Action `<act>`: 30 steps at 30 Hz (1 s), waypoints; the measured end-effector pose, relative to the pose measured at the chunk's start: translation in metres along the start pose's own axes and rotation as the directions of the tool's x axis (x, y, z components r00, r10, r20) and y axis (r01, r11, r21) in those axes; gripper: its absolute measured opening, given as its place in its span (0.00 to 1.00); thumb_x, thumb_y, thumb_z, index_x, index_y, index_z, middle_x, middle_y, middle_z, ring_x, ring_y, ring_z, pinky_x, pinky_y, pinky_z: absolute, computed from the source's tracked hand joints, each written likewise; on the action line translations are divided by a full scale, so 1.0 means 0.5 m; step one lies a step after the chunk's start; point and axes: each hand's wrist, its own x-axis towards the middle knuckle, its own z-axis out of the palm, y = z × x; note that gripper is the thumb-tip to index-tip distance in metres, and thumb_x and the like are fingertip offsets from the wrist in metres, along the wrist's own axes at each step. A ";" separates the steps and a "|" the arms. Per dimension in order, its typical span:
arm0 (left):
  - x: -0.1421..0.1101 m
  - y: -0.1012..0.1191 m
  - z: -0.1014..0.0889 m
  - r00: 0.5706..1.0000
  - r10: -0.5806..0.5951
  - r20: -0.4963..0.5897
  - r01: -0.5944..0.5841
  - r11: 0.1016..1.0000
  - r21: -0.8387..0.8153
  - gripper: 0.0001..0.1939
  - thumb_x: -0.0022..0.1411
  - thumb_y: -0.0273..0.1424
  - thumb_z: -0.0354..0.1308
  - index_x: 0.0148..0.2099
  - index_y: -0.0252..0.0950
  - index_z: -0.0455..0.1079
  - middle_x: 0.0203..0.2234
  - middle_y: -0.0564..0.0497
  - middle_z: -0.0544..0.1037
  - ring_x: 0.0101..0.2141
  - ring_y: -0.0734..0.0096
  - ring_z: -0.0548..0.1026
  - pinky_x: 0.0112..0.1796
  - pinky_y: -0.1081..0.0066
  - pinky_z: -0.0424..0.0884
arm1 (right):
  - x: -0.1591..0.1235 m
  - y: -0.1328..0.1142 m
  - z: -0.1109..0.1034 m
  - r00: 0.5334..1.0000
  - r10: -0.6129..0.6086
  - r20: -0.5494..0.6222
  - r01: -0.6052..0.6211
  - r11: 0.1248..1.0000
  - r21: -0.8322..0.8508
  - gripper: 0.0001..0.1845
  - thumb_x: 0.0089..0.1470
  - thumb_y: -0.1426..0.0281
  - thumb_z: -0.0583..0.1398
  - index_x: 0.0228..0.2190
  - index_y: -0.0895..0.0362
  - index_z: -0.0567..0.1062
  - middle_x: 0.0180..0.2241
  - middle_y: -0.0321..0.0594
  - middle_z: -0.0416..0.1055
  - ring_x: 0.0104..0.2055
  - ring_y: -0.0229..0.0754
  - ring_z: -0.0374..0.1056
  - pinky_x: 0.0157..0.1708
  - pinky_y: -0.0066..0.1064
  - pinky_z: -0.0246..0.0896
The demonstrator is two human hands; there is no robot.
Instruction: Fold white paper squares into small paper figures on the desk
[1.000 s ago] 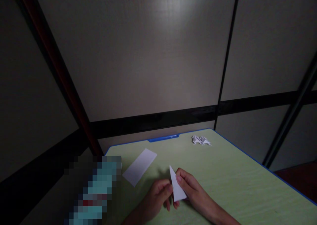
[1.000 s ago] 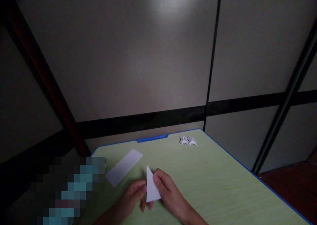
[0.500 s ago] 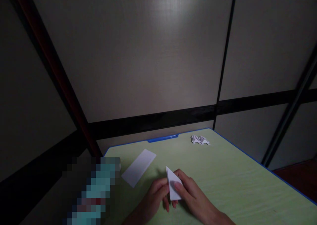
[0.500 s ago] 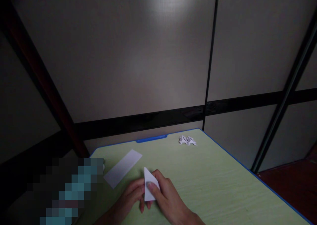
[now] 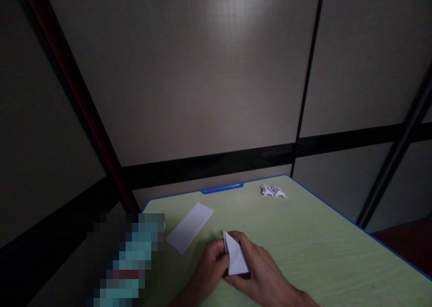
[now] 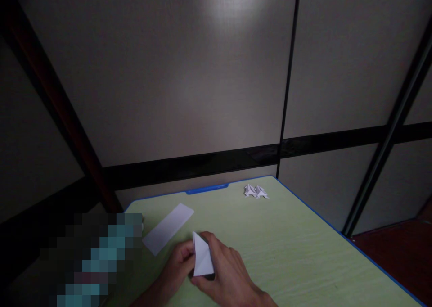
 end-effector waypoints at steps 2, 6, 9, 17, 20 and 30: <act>0.001 -0.001 -0.001 1.000 -0.014 -0.016 0.015 1.000 0.024 0.08 0.41 0.31 0.54 0.19 0.31 0.65 0.11 0.56 0.65 0.15 0.79 0.62 0.17 0.79 0.58 | 0.001 0.001 0.000 1.000 -0.002 -0.003 0.002 1.000 0.014 0.29 0.36 0.73 0.57 0.42 0.52 0.55 0.30 0.35 0.68 0.30 0.40 0.63 0.27 0.26 0.52; 0.000 -0.003 -0.003 0.999 -0.042 -0.017 0.043 0.998 0.048 0.10 0.42 0.33 0.52 0.18 0.31 0.63 0.09 0.57 0.62 0.11 0.81 0.57 0.12 0.80 0.52 | 0.001 0.000 -0.004 1.000 -0.028 -0.014 0.028 0.998 0.054 0.25 0.37 0.73 0.57 0.40 0.53 0.57 0.30 0.35 0.67 0.29 0.39 0.63 0.28 0.26 0.52; -0.001 0.000 -0.004 0.998 0.013 -0.064 -0.010 0.999 0.041 0.07 0.41 0.30 0.52 0.18 0.31 0.65 0.11 0.56 0.65 0.16 0.78 0.61 0.17 0.79 0.56 | -0.001 0.000 -0.007 0.999 -0.044 -0.002 0.044 0.997 0.059 0.24 0.38 0.70 0.57 0.40 0.54 0.58 0.32 0.37 0.67 0.32 0.41 0.62 0.30 0.27 0.52; 0.000 0.000 -0.004 0.999 0.012 -0.051 -0.011 1.000 0.020 0.07 0.42 0.31 0.53 0.19 0.30 0.65 0.12 0.56 0.64 0.17 0.79 0.60 0.18 0.79 0.56 | -0.001 -0.005 -0.012 0.998 -0.061 0.010 0.061 0.998 0.006 0.20 0.40 0.67 0.56 0.39 0.55 0.61 0.34 0.38 0.65 0.33 0.41 0.61 0.33 0.28 0.52; 0.001 -0.006 -0.005 0.998 0.019 -0.052 -0.017 0.999 0.049 0.08 0.42 0.31 0.53 0.19 0.30 0.64 0.11 0.57 0.63 0.15 0.80 0.59 0.16 0.79 0.55 | 0.000 -0.011 -0.017 0.996 -0.085 0.008 0.085 0.996 0.004 0.17 0.42 0.66 0.55 0.37 0.55 0.63 0.32 0.38 0.65 0.33 0.41 0.61 0.32 0.28 0.52; 0.006 -0.025 -0.010 0.999 0.032 0.034 -0.034 0.997 0.064 0.21 0.45 0.48 0.47 0.21 0.32 0.59 0.09 0.57 0.61 0.10 0.82 0.58 0.11 0.81 0.53 | 0.003 -0.010 -0.019 0.988 -0.154 0.020 0.152 0.986 0.066 0.11 0.51 0.66 0.46 0.28 0.56 0.66 0.27 0.36 0.64 0.31 0.38 0.60 0.32 0.26 0.51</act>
